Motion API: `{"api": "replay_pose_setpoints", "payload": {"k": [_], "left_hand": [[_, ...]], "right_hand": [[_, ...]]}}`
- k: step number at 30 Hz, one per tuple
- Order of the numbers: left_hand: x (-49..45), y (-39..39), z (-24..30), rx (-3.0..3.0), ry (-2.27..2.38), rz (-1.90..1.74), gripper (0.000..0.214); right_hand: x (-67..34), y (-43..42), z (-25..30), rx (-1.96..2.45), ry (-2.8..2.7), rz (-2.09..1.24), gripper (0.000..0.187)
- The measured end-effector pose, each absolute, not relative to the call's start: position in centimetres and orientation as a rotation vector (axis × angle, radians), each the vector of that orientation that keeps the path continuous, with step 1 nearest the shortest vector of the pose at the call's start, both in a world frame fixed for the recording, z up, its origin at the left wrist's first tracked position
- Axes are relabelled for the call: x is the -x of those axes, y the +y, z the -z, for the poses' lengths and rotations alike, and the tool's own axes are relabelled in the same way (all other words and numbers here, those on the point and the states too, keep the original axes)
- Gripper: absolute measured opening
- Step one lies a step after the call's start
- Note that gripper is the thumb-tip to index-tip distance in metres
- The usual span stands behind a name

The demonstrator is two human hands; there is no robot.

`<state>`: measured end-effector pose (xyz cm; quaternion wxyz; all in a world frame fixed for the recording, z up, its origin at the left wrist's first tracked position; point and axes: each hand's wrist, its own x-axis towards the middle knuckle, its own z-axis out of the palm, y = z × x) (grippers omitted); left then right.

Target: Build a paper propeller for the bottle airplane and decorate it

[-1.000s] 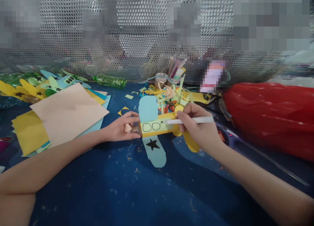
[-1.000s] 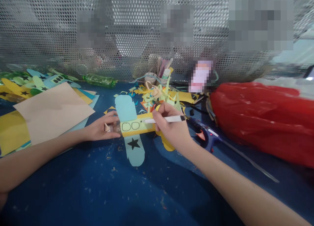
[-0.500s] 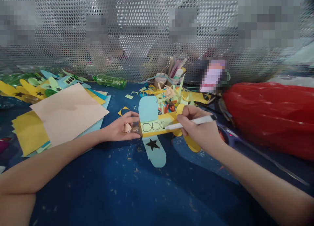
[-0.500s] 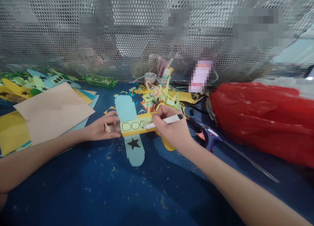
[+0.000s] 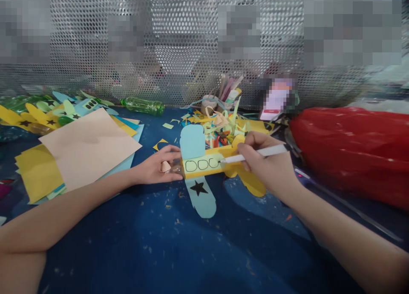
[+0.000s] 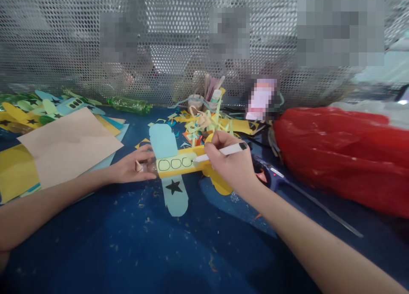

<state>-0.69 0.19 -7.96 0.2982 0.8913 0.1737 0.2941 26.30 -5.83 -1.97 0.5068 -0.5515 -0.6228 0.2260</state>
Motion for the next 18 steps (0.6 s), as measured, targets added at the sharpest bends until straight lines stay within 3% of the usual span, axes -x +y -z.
{"api": "replay_pose_setpoints", "payload": {"k": [18], "left_hand": [[0.8,0.2,7.8,-2.366,0.517,-0.749,0.051]], "right_hand": [[-25.3,-6.8,3.5,1.033,-1.548,-0.546,0.030]]}}
